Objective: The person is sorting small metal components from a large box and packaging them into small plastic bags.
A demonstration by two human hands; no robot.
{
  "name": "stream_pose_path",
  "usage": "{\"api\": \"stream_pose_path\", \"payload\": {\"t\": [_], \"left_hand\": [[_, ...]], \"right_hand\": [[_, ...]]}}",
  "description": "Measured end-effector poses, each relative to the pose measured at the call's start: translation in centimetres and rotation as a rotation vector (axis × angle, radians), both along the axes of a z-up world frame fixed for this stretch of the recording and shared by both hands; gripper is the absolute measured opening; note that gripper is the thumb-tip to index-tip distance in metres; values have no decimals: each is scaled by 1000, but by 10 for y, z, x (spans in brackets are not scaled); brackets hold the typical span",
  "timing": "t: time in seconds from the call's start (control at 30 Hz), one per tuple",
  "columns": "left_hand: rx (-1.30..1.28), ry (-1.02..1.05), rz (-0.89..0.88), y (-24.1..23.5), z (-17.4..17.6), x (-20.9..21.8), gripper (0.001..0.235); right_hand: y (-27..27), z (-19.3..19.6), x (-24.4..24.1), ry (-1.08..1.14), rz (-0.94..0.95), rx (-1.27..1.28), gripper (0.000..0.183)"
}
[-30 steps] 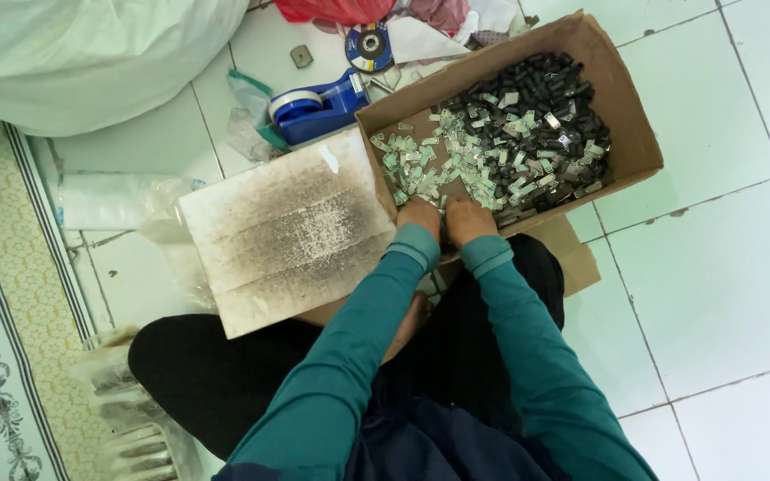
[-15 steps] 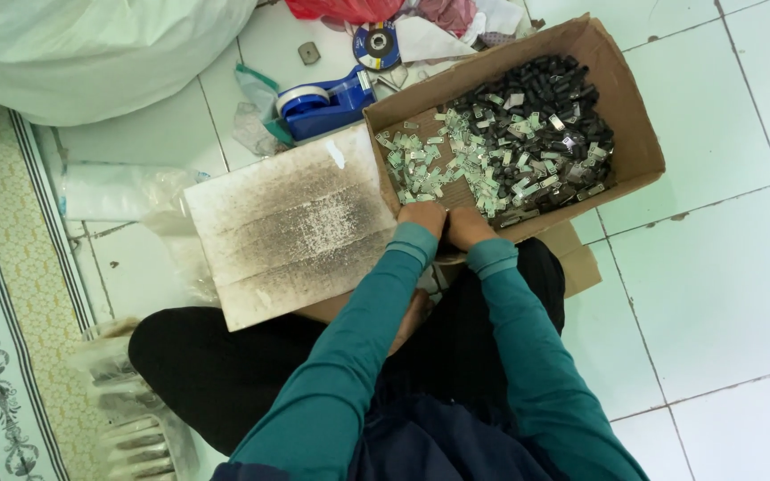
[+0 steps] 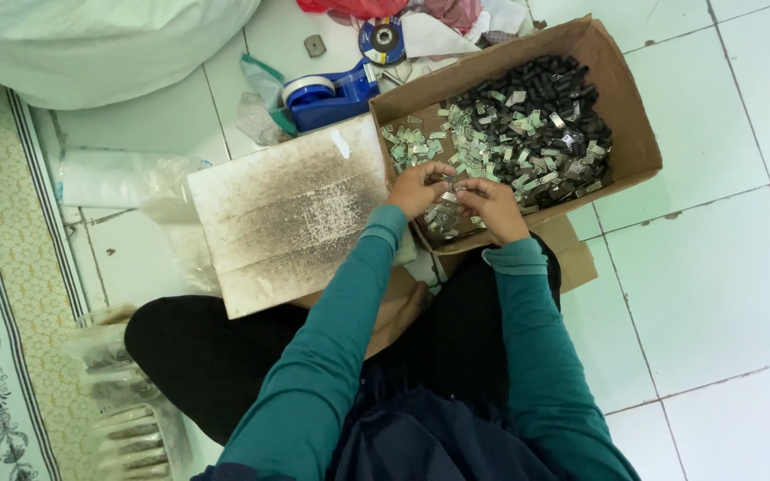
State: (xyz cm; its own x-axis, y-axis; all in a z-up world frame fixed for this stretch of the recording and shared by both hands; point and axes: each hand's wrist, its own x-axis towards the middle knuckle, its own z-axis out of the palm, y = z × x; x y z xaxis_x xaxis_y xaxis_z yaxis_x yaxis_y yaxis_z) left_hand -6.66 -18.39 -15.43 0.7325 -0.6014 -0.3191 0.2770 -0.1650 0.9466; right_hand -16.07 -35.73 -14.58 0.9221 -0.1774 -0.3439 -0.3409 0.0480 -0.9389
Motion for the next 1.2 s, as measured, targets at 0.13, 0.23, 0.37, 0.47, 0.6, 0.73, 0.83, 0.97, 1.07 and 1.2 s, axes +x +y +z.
{"api": "stream_pose_path", "payload": {"t": [0.13, 0.23, 0.37, 0.47, 0.6, 0.73, 0.83, 0.97, 1.07, 1.2], "left_hand": [[-141, 125, 66, 9, 18, -15, 35], [-193, 189, 101, 15, 18, -20, 37], [-258, 275, 122, 17, 7, -22, 39], [-274, 285, 127, 22, 11, -25, 37], [-262, 337, 161, 26, 31, -29, 40], [-260, 450, 208, 26, 29, -25, 43], [-275, 508, 217, 28, 29, -23, 42], [-268, 520, 236, 26, 26, -27, 45], [-253, 457, 277, 27, 12, -29, 46], [-214, 341, 422, 56, 50, -43, 46]], "right_hand": [[12, 29, -11, -20, -36, 150, 26], [15, 32, -16, -23, -59, 222, 28], [15, 35, -20, -46, -76, 251, 30], [15, 32, -21, -51, -72, 261, 31], [18, 41, -22, -45, -67, 270, 31], [15, 36, -22, -43, -65, 294, 34], [14, 32, -21, -48, -71, 306, 36], [15, 24, -20, -37, -70, 282, 39], [27, 32, -11, -31, -50, 235, 41], [63, 54, -2, -48, -5, 169, 42]]}}
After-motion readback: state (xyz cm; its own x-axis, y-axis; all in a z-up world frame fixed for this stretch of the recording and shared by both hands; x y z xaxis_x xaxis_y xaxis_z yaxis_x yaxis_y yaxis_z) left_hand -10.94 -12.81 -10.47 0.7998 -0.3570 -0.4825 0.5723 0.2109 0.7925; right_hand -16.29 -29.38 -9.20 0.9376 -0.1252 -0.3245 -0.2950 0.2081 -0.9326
